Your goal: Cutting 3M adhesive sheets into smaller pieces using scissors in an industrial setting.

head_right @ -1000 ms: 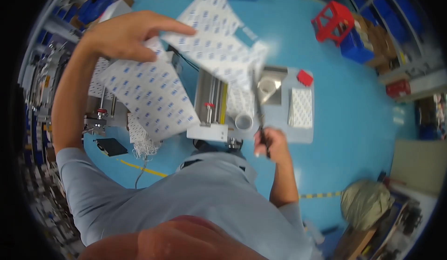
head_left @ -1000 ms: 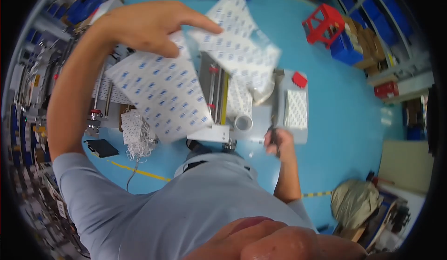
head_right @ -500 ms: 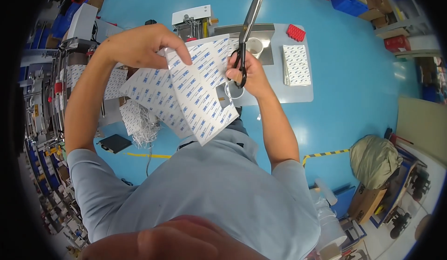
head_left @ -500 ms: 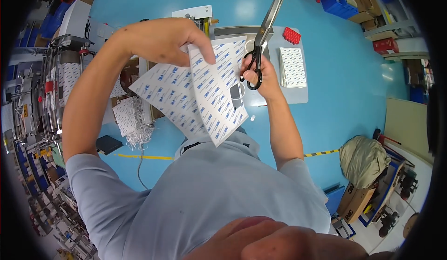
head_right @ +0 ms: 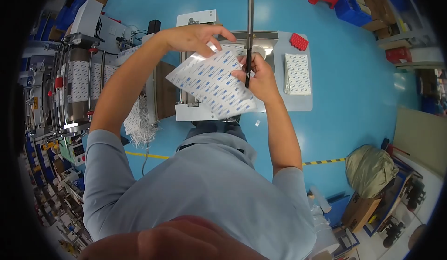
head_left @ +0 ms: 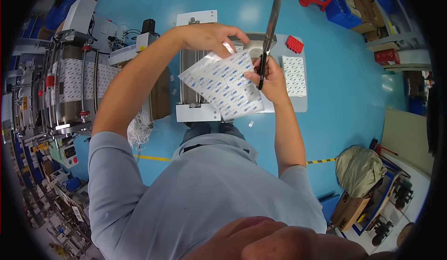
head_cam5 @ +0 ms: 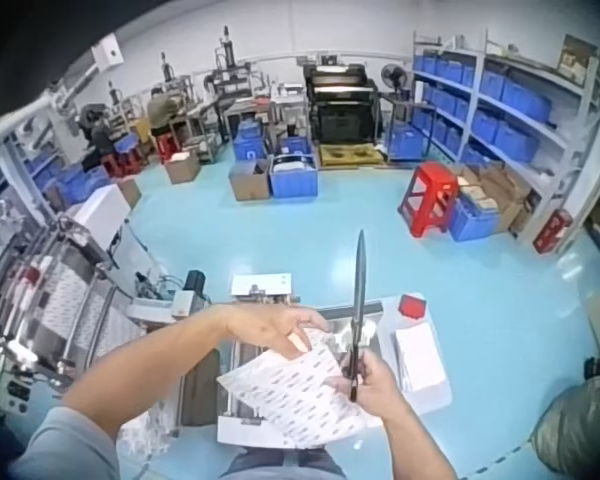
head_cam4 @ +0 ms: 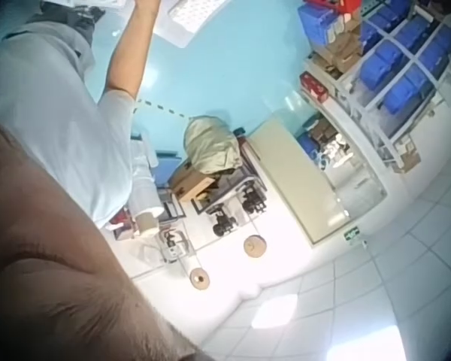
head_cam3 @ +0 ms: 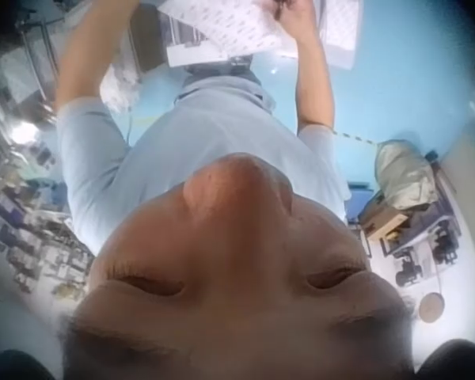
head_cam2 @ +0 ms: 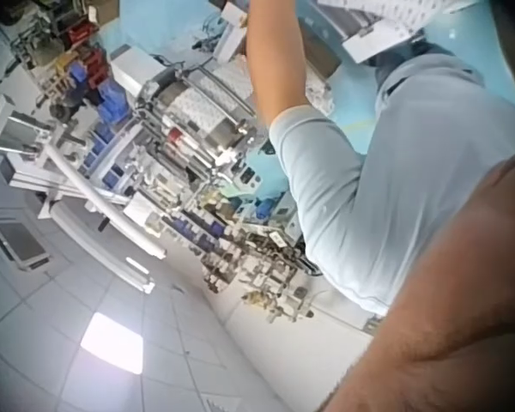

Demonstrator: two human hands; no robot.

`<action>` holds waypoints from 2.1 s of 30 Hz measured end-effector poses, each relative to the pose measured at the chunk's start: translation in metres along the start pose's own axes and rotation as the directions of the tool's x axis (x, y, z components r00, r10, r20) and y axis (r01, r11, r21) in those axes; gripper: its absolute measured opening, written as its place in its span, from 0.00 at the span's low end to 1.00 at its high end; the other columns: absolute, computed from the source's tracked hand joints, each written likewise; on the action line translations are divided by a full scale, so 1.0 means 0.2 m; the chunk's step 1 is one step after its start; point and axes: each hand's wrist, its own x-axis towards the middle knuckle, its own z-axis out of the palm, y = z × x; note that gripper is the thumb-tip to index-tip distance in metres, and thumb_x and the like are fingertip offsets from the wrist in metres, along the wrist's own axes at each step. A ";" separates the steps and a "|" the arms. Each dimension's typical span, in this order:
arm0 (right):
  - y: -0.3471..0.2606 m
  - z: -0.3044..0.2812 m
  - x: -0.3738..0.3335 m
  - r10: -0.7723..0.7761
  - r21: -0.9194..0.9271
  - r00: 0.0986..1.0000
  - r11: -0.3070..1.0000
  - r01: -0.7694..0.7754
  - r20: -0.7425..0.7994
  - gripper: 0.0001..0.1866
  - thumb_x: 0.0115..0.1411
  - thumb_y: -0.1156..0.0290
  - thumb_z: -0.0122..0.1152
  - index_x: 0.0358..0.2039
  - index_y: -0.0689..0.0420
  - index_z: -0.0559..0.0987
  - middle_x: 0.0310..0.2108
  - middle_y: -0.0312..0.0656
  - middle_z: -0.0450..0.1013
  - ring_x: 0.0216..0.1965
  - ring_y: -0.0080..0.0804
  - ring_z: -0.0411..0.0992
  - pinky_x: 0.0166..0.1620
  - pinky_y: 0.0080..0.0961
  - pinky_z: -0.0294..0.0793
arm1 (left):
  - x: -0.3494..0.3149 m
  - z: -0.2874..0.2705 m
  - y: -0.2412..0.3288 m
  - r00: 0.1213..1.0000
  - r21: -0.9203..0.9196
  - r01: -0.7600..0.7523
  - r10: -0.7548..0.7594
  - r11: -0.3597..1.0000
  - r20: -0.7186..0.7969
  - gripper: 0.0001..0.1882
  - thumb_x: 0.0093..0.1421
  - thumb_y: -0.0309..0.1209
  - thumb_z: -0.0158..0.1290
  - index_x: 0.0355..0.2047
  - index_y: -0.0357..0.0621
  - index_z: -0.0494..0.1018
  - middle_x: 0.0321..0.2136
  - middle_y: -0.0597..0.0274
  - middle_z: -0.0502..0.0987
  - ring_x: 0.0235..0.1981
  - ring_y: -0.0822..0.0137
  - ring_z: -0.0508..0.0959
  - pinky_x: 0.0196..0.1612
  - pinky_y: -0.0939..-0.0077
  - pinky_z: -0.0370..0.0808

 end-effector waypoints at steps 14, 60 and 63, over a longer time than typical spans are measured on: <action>0.55 -0.14 0.24 0.181 -0.016 0.861 0.977 -0.214 -0.475 0.15 0.48 0.71 0.69 0.28 0.58 0.69 0.23 0.31 0.66 0.23 0.16 0.62 0.26 0.14 0.63 | -0.33 0.00 -0.55 0.652 -0.399 -0.208 -0.177 0.893 -0.737 0.22 0.61 0.37 0.50 0.52 0.42 0.64 0.43 0.61 0.75 0.40 0.73 0.73 0.43 0.80 0.68; 0.79 2.20 -0.11 0.510 0.362 0.757 0.670 -0.647 0.408 0.13 0.57 0.63 0.61 0.34 0.57 0.69 0.26 0.38 0.71 0.19 0.19 0.63 0.22 0.18 0.64 | -2.48 1.07 -2.02 -0.247 -0.527 -0.320 -0.606 0.787 -0.756 0.16 0.54 0.37 0.56 0.37 0.36 0.73 0.30 0.61 0.77 0.27 0.72 0.76 0.31 0.77 0.72; 0.76 2.28 -0.10 0.558 0.354 0.711 0.621 -0.699 0.428 0.13 0.57 0.63 0.61 0.34 0.56 0.70 0.26 0.37 0.71 0.20 0.19 0.63 0.22 0.17 0.64 | -2.34 0.93 -2.12 -0.203 -0.463 -0.152 -0.486 0.873 -0.850 0.17 0.54 0.37 0.55 0.40 0.38 0.73 0.29 0.64 0.77 0.28 0.72 0.76 0.31 0.78 0.72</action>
